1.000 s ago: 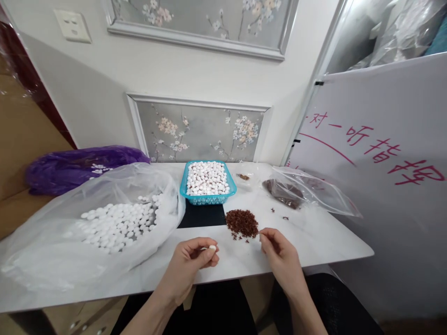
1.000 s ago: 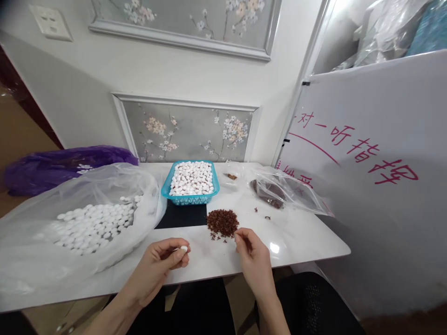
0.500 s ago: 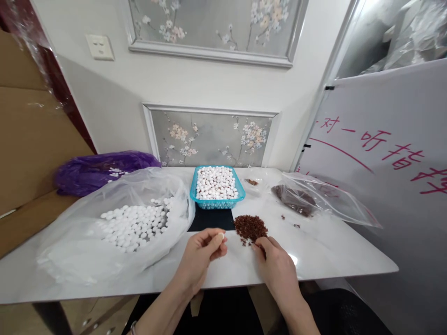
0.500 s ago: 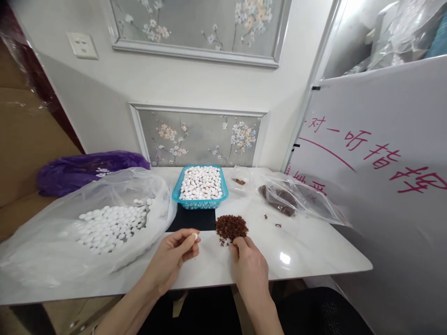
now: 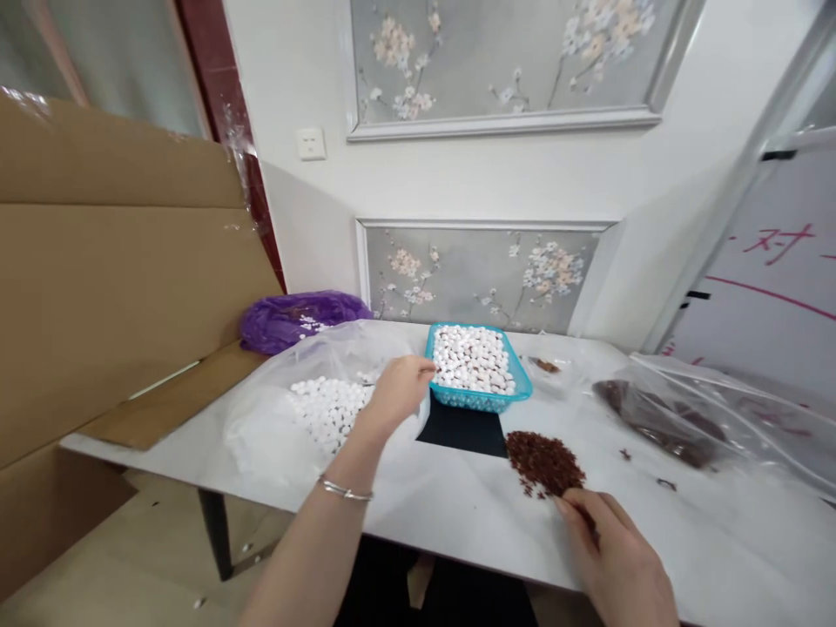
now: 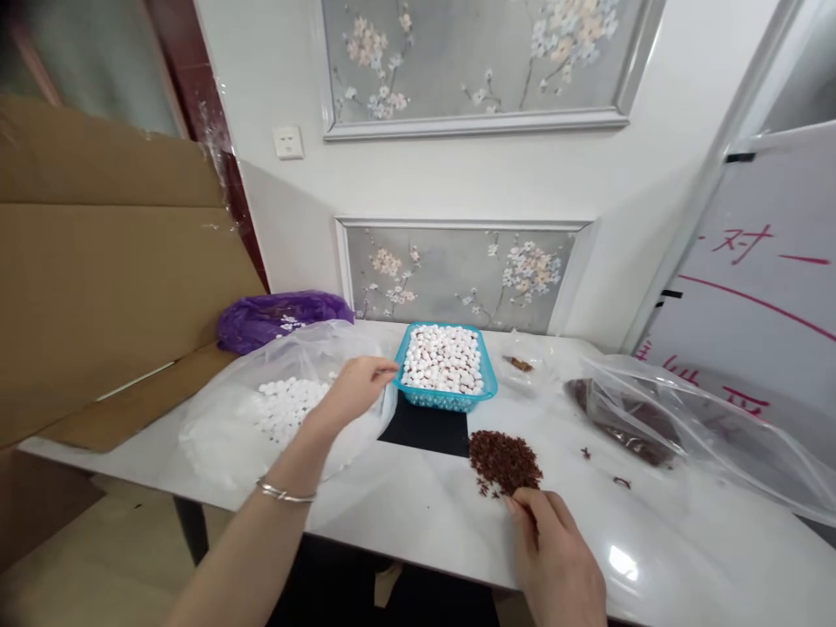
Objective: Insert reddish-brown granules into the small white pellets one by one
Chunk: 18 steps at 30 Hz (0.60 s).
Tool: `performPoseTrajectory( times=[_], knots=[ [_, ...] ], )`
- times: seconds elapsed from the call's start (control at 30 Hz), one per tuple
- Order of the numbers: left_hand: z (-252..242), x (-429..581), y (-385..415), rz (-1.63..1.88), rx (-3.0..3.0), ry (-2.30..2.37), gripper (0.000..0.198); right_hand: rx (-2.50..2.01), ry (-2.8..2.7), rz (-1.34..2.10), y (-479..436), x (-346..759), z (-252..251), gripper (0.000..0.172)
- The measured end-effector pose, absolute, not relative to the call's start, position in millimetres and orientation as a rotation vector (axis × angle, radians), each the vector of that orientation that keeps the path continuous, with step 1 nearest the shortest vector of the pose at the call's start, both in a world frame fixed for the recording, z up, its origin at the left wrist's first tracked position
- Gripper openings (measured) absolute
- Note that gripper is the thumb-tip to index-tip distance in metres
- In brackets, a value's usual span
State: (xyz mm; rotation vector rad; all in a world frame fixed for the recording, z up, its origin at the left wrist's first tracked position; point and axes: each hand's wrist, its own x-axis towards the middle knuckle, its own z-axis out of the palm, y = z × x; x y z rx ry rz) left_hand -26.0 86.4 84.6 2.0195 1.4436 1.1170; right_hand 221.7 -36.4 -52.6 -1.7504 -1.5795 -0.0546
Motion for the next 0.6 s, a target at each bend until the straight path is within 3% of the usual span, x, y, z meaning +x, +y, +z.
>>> performPoseTrajectory(
  times=[0.23,0.47,0.6],
  knots=[
    [81.8,-106.2,71.2,0.931,2.105,1.617,0.022,-1.738,-1.465,-0.013,-36.3,217.5,-51.2,0.031],
    [87.6,-74.0,55.4,0.918,2.251,1.594,0.025,-1.786,-1.496,-0.034,-37.3,213.7,-46.3,0.028],
    [81.7,-54.2,62.0,0.744,2.458,1.661,0.027,-1.77,-1.509,-0.051,-38.4,212.4,-42.3,0.029]
  ],
)
